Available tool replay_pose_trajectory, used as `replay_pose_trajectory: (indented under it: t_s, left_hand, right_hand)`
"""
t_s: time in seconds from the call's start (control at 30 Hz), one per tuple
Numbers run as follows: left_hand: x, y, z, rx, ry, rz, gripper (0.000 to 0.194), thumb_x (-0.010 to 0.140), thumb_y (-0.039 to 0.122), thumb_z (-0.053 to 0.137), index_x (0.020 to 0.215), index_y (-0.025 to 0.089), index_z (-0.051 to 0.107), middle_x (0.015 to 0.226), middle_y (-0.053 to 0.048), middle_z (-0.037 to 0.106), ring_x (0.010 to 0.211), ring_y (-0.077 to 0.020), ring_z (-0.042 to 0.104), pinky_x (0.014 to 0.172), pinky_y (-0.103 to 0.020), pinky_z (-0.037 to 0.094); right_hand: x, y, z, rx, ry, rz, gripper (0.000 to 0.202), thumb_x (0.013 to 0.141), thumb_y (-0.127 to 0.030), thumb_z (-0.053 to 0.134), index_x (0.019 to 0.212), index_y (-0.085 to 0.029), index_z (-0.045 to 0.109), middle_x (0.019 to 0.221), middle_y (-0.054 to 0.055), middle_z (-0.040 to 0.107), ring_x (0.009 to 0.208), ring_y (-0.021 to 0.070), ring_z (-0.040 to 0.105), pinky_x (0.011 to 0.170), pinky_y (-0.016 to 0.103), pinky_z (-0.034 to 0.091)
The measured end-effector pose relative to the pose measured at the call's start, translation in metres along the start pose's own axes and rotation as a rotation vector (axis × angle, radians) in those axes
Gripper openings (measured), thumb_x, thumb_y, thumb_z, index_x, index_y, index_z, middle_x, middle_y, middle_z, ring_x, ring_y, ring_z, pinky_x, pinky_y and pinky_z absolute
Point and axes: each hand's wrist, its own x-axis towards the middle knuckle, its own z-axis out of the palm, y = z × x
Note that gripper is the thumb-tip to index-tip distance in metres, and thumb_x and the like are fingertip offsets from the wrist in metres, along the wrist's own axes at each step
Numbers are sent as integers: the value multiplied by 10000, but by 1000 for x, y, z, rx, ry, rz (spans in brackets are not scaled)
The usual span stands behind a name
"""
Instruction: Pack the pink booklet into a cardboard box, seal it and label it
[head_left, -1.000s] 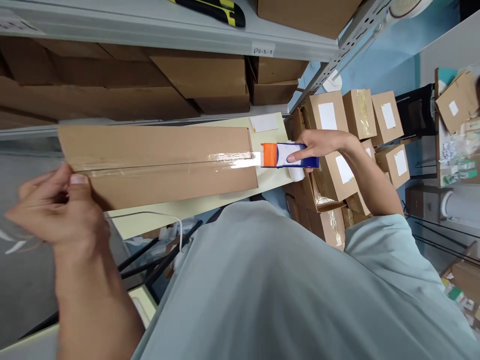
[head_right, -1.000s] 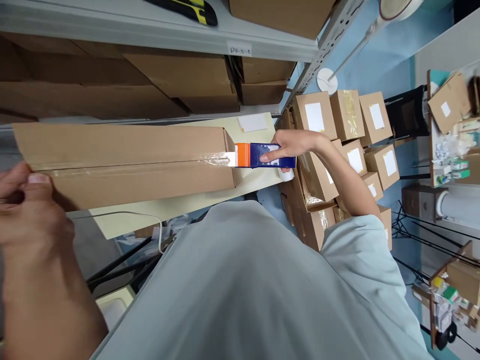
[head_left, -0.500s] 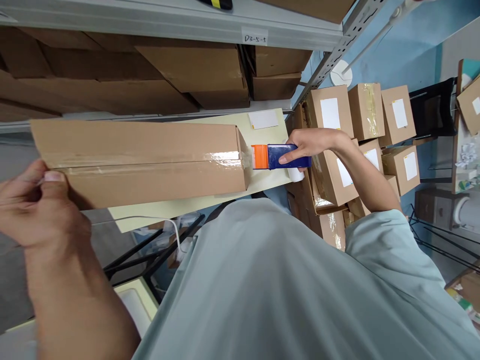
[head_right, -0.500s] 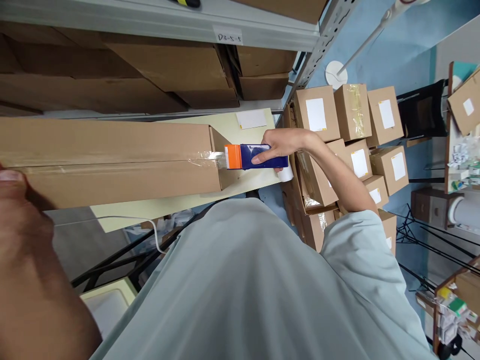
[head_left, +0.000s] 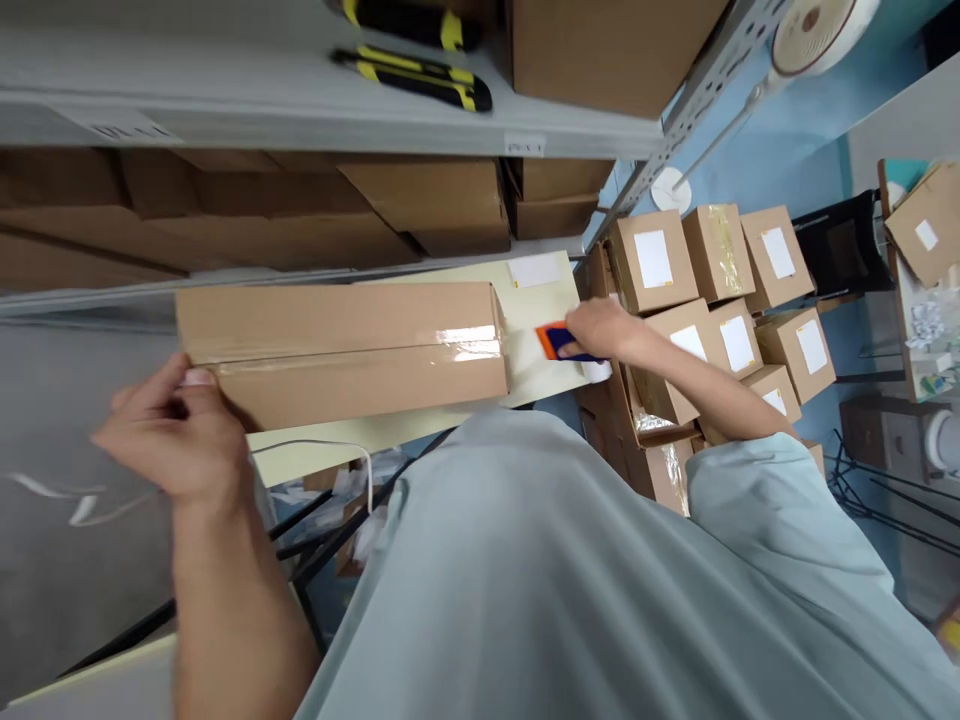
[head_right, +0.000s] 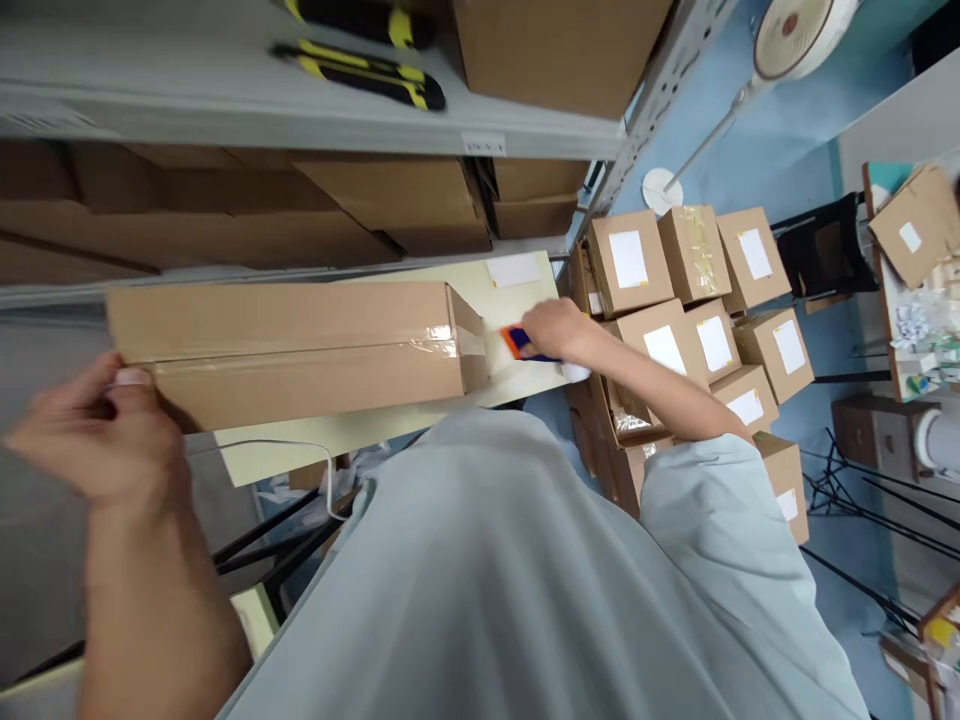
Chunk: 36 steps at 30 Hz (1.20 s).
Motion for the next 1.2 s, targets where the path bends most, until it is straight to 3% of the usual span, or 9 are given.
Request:
replay_pose_trajectory:
  t_s: [0.17,0.27,0.37,0.57,0.7,0.9,1.0,1.1,1.2]
  left_hand:
    - [-9,20,-16,45,54,40,596,904,334,601,1398,49,773,1169,-203,792,1100,-361,738,1074,-590,604]
    - [-11,36,-25,95,55,176,579,926,342,618,1446,121,743,1308,-238,764,1214,-439,710,1140,-722,526]
    - [-7,72,-20,2,83,357,475,906,272,632,1349,187,782,1525,-234,674,1442,-471,606,1244,-737,441]
    - [45,180,15,-290,-147,702,546,1078,321,455,1570,197,656,1664,-168,617,1568,-333,563,1339,-559,448]
    - [86,205,23,-270,-175,674,599,1015,227,448,1569,111,647,1675,-228,591,1582,-373,557,1341,-602,446]
    - [81,172,6,-257,-135,661,587,1058,288,458,1608,177,629,1655,-189,625,1596,-357,546,1357,-597,428]
    - [71,140,-12,-245,-118,583,572,1059,347,493,1589,194,644,1657,-187,624,1586,-382,554,1339,-621,441]
    - [62,90,-34,-241,-30,465,568,1049,421,560,1567,212,659,1628,-190,649,1558,-390,582,1321,-614,459]
    - [48,36,-49,-196,19,244,580,1001,450,641,1523,201,691,1540,-209,709,1466,-398,661,1272,-595,507]
  right_hand:
    - [-25,-12,-1,-97,54,159,529,1098,-603,656,1182,-101,799,1217,286,825,1183,419,799,925,404,578]
    - [-46,-22,-25,5,310,190,623,1126,-681,521,1299,-124,737,1231,255,829,1156,413,804,902,400,579]
    - [-48,-47,-57,75,551,114,589,1140,-561,515,1532,-126,578,1344,231,799,1188,410,795,915,404,587]
    - [24,-150,-145,9,697,-304,472,1145,-347,524,1552,-106,525,1450,237,748,1322,352,739,1063,400,577]
    - [64,-220,-206,-160,680,-264,372,1157,-254,520,1485,-93,592,1431,207,764,1355,299,713,1114,354,545]
    - [83,-263,-244,-168,688,-216,423,1084,-434,760,1425,-194,688,1439,113,703,1225,274,737,1038,497,659]
    - [86,-262,-241,-128,753,-213,425,1131,-338,664,1504,-134,638,1516,173,684,1350,300,691,1165,490,593]
    - [82,-232,-200,-53,829,-179,531,1175,-231,438,1659,-16,467,1719,287,508,1624,349,475,1361,496,387]
    - [61,-181,-105,209,989,-153,614,1175,-300,365,1723,-23,393,1805,278,393,1721,347,345,1405,535,327]
